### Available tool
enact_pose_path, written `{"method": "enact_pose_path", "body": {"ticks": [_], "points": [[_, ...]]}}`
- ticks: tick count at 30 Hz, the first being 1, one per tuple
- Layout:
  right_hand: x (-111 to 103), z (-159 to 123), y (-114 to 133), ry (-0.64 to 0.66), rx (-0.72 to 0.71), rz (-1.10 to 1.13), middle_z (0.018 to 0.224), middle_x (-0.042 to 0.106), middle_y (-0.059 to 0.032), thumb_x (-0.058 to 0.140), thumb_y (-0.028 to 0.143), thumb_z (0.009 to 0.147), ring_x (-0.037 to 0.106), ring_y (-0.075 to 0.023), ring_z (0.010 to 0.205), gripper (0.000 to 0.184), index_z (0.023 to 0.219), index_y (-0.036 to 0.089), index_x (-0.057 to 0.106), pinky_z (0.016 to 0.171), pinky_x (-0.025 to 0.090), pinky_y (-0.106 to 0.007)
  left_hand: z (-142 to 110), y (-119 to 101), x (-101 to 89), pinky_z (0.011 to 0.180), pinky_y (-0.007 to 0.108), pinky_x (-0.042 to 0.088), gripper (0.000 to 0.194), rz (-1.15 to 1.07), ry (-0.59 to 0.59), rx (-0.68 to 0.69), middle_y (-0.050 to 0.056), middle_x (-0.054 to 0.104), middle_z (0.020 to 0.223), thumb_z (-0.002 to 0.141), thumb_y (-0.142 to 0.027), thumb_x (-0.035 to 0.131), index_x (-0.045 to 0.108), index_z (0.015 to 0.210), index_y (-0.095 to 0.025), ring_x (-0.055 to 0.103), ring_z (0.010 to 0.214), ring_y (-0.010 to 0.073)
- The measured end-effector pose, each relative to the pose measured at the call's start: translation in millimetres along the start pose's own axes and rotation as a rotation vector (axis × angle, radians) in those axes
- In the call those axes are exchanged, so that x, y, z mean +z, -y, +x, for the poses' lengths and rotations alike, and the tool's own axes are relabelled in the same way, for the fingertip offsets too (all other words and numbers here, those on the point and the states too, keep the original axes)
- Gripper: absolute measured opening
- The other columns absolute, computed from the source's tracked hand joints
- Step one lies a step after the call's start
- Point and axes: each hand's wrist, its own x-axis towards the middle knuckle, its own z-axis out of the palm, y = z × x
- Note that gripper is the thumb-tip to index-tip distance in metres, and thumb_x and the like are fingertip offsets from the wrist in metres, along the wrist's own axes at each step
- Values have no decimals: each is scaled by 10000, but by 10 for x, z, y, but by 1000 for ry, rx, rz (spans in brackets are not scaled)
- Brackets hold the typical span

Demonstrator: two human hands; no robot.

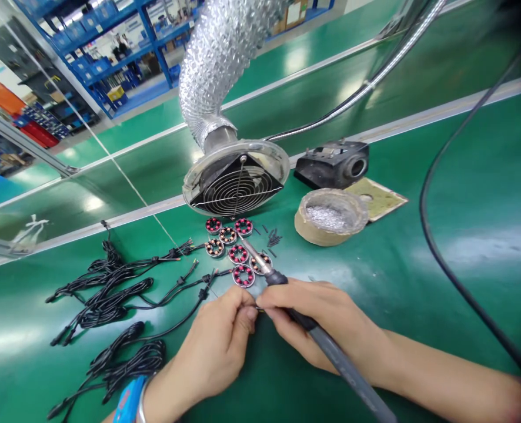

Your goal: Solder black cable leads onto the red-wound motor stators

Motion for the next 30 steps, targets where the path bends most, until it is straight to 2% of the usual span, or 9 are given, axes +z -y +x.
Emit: {"method": "enact_pose_path", "body": {"ticks": [6,9,11,18,26,30], "points": [[37,-61,13,50,13,-15,793,679,14,493,38,889,625,-105,617,280,1089,210,586,597,505,-203,37,112,60,606,242,349,362,-294,39,-56,-28,513,675,996,-461,376,481,774,-196,432,621,119],[47,-72,10,17,-32,-73,777,664,0,477,30,884,619,-114,609,288,1091,201,579,577,497,-212,59,136,111,524,223,297,422,-482,90,-145,-58,464,586,943,-568,433,491,767,-189,345,511,90],[39,-73,9,2,-39,-85,776,668,-3,476,32,880,624,-119,604,300,1106,207,568,571,500,-219,67,135,143,477,217,244,432,-559,75,-195,-79,433,539,902,-603,484,476,762,-194,282,458,76],[9,-52,24,79,131,-52,846,704,-18,474,63,824,681,-138,665,300,1074,211,546,600,532,-224,61,159,198,451,210,207,372,-515,-44,-186,-89,408,533,908,-537,500,448,756,-201,261,456,71],[-12,-18,-45,85,107,54,924,717,-25,472,58,875,670,-107,700,274,1094,202,554,657,543,-204,73,156,191,418,207,167,360,-528,-29,-203,-107,365,523,908,-522,498,419,747,-210,204,417,56],[-74,10,-44,26,70,52,898,730,-25,527,54,871,695,-109,751,238,1054,187,602,705,555,-191,82,132,185,411,205,148,369,-542,-34,-219,-112,349,519,895,-540,507,421,752,-211,184,416,55]]}}
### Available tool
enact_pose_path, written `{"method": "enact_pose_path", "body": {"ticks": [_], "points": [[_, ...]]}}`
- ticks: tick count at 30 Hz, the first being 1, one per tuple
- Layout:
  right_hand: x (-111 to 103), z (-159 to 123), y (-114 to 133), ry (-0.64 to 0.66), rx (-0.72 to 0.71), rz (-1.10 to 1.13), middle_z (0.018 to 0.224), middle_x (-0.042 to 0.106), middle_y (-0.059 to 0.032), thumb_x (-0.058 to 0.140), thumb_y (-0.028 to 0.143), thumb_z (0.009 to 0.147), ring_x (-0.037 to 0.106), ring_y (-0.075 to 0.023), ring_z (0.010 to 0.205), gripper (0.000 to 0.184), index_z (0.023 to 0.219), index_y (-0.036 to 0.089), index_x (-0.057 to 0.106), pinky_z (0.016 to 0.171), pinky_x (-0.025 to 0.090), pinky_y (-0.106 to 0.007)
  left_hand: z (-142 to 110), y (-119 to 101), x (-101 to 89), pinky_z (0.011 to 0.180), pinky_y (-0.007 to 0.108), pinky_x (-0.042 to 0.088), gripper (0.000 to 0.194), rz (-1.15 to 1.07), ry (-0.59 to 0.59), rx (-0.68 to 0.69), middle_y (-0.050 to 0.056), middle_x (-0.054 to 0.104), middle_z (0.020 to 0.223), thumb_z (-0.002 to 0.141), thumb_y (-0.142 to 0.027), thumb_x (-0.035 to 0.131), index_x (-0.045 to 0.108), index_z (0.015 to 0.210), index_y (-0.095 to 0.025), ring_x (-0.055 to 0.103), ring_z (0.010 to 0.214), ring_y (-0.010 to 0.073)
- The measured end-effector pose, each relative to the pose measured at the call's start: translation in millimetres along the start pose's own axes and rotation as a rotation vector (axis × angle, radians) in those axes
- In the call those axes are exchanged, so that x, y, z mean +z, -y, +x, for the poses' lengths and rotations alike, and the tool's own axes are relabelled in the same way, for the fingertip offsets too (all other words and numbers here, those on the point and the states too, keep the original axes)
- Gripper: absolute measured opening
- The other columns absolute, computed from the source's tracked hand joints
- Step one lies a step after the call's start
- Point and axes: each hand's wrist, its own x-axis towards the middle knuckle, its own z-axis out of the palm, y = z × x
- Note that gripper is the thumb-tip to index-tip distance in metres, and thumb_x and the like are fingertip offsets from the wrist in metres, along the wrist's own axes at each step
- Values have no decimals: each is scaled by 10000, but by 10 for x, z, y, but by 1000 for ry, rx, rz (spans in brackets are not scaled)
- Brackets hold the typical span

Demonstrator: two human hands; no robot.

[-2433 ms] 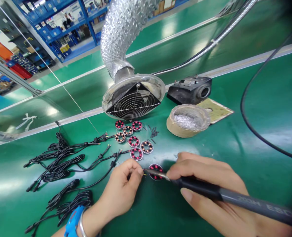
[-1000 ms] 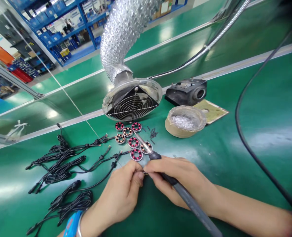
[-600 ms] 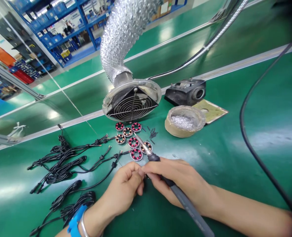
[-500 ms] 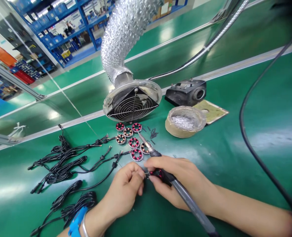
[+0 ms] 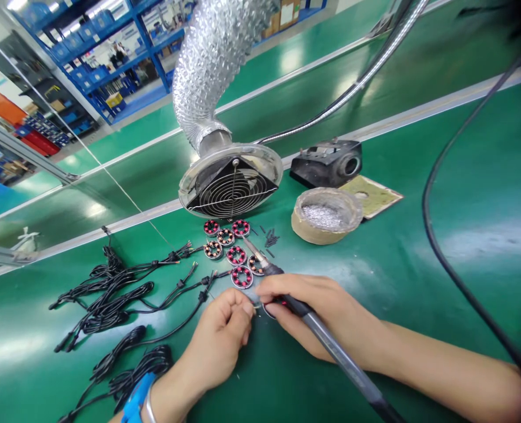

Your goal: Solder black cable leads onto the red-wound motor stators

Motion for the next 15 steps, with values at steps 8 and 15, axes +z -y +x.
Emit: {"method": "enact_pose_path", "body": {"ticks": [8,15], "points": [[-298,-85,201,-1,-5,-63,679,573,-1,540,132,870,577,-145,552,370,1220,216,626,493,483,-260,0,-14,1,418,207,159,401,-16,-3,-8,-108,343,519,878,-576,518,424,740,-211,196,425,59],[-319,-129,294,25,87,38,631,522,7,480,122,829,494,-159,518,205,974,223,583,497,387,-323,-13,7,-16,423,201,177,359,-6,0,-5,-103,355,530,902,-524,507,433,750,-207,209,440,61]]}}
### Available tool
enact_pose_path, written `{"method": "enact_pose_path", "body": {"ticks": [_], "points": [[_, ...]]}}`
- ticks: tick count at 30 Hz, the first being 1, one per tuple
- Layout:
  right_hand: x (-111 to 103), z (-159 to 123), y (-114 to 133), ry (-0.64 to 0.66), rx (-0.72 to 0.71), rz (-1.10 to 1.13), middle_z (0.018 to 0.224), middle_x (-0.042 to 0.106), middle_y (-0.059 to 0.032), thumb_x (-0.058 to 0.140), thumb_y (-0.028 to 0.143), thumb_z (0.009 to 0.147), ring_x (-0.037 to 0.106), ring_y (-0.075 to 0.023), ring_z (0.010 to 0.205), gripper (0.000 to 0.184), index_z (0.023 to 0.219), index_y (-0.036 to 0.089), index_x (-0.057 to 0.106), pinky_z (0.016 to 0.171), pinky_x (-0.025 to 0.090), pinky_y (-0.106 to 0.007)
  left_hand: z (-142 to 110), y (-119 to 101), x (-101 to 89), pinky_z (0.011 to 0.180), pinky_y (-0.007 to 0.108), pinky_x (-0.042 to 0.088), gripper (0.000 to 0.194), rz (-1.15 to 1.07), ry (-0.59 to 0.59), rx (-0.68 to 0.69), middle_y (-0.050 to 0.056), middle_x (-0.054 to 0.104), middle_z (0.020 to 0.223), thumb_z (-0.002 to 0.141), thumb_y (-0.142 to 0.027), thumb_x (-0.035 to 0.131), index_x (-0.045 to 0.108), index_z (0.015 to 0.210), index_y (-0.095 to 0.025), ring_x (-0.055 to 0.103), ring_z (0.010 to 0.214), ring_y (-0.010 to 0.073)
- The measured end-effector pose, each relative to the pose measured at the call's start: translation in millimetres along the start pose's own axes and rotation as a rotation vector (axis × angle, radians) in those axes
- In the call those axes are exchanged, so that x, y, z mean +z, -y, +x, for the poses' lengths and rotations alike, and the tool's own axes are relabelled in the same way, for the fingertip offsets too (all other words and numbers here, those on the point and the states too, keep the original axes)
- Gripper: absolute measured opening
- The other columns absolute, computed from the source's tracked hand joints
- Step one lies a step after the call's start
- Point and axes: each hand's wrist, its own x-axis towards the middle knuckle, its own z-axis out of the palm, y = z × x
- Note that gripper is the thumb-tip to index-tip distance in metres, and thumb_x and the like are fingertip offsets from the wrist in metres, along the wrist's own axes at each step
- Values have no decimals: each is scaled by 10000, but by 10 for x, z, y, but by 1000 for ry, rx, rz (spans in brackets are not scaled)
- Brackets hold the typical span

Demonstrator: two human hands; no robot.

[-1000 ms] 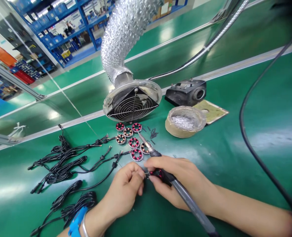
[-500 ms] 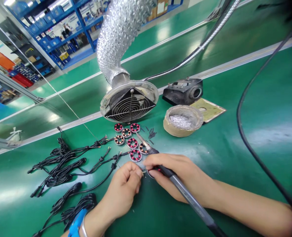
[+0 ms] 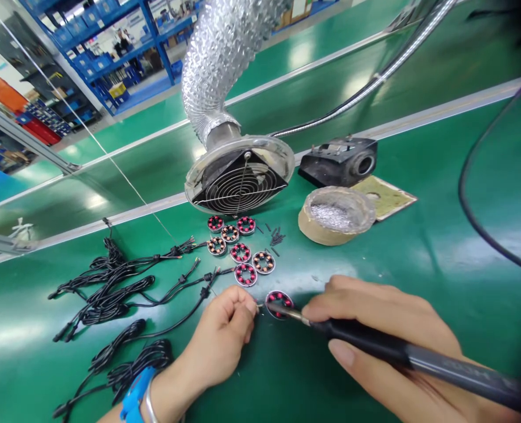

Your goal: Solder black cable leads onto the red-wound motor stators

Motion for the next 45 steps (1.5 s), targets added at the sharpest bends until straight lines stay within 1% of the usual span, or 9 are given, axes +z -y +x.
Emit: {"method": "enact_pose_path", "body": {"ticks": [8,16,20,24,28,31,35,38,45], "points": [[33,-15,-1,-19,5,38,650,513,14,463,105,834,477,-148,532,203,966,226,559,508,354,-315,-1,2,-4,423,192,189,335,-3,-9,-2,-100,343,539,909,-494,504,445,754,-203,218,455,66],[40,-28,34,21,48,-27,645,514,28,458,151,856,516,-141,530,160,930,229,576,519,383,-307,5,10,-2,426,190,194,352,1,-9,-14,-101,329,542,903,-513,514,448,753,-201,220,463,66],[52,-56,34,-42,43,-13,651,507,28,455,141,855,514,-143,548,182,957,227,580,527,380,-307,-2,5,-3,427,190,196,357,5,-14,-15,-99,329,542,898,-515,524,446,745,-202,222,466,66],[45,-86,30,-48,48,-39,683,509,13,468,128,849,514,-142,569,210,993,211,595,525,396,-305,0,10,-5,427,190,195,351,4,-16,-15,-96,341,546,901,-513,519,449,753,-202,229,468,67],[1,-62,31,-54,18,-51,692,538,0,475,111,848,533,-149,574,234,1023,210,594,518,429,-307,2,17,2,425,191,194,360,-3,-15,-15,-98,336,543,901,-521,519,443,751,-203,225,466,67],[-15,0,12,-34,-62,-86,699,594,-13,504,109,850,577,-164,567,291,1106,215,592,489,461,-302,0,19,6,427,192,194,373,-2,-8,-8,-96,339,548,902,-533,518,440,748,-202,227,468,67],[76,52,-78,-108,-125,-132,710,653,6,503,60,888,617,-137,546,405,1256,228,538,504,505,-250,-1,28,-4,435,196,203,386,3,-7,8,-93,347,560,905,-552,510,441,756,-202,236,476,69],[204,42,-173,-146,-160,-152,781,697,2,527,22,890,638,-114,578,371,1199,222,571,555,521,-221,-2,51,-20,448,201,215,386,5,3,25,-91,355,560,926,-551,477,440,763,-203,246,478,73],[395,89,-263,-45,-251,-207,733,658,2,506,27,903,604,-106,575,278,1104,203,583,539,467,-212,-64,-10,-53,541,230,303,411,165,94,95,-45,458,647,997,-524,344,452,771,-200,366,569,100]]}}
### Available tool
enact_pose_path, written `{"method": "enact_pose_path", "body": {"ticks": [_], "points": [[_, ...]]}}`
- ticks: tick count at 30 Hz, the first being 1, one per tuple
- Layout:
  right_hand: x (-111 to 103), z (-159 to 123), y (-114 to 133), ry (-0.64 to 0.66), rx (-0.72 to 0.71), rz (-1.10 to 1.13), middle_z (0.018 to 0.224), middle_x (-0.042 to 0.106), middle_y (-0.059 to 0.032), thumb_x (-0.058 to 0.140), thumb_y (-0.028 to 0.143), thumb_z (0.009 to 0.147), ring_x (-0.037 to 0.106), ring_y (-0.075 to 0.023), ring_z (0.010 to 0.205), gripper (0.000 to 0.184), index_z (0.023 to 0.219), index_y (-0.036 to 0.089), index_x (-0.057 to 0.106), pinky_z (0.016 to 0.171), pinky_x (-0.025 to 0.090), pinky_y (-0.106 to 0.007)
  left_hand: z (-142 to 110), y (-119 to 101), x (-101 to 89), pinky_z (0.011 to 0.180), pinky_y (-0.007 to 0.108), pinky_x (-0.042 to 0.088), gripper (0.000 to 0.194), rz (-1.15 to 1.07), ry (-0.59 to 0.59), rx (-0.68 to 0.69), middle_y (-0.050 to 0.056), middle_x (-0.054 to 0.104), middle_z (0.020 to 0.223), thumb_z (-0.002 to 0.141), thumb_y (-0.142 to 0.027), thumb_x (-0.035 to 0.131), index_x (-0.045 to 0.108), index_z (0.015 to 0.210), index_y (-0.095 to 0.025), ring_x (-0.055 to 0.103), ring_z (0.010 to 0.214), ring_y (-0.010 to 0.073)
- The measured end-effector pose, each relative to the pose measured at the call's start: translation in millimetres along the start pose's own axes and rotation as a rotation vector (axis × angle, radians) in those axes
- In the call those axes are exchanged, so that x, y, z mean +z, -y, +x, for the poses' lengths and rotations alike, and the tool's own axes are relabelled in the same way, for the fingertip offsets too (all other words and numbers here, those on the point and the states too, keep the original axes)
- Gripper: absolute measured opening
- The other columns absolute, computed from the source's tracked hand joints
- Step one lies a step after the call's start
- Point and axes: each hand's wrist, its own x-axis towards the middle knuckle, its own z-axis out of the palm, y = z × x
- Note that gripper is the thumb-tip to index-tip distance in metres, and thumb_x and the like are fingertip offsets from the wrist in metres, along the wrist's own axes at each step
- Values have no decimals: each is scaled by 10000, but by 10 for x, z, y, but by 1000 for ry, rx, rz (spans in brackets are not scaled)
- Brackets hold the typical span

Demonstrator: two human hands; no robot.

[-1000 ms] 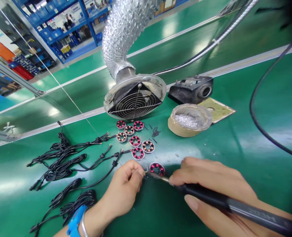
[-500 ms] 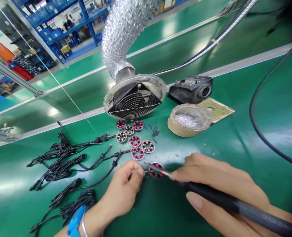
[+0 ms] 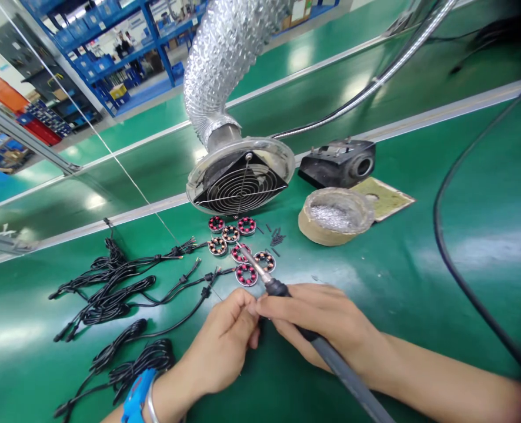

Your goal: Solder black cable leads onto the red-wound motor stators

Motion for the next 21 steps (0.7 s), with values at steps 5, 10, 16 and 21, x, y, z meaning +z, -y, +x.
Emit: {"method": "enact_pose_path", "body": {"ticks": [5,10,16,21], "points": [[-13,3,17,-8,7,5,660,556,39,499,29,880,525,-97,524,276,1082,205,567,505,410,-211,-62,-127,-15,642,259,354,308,285,-29,108,-21,511,749,1027,-411,321,466,856,-200,456,681,126],[15,-62,31,41,17,31,728,613,8,510,20,862,573,-103,569,326,1134,189,569,558,466,-205,-62,-101,-31,636,253,365,312,201,11,103,-21,522,749,1027,-413,311,457,848,-202,469,678,125],[52,-56,26,5,11,40,726,617,14,482,30,892,582,-101,565,315,1142,200,571,549,473,-194,9,-15,-19,565,239,321,421,-20,78,25,-42,459,654,970,-557,388,450,765,-194,387,587,105],[-3,-55,28,26,72,30,798,679,-6,520,40,838,635,-124,614,335,1127,207,552,584,507,-227,32,11,17,479,229,224,468,-127,22,-38,-80,352,600,900,-647,456,422,757,-203,263,521,87]]}}
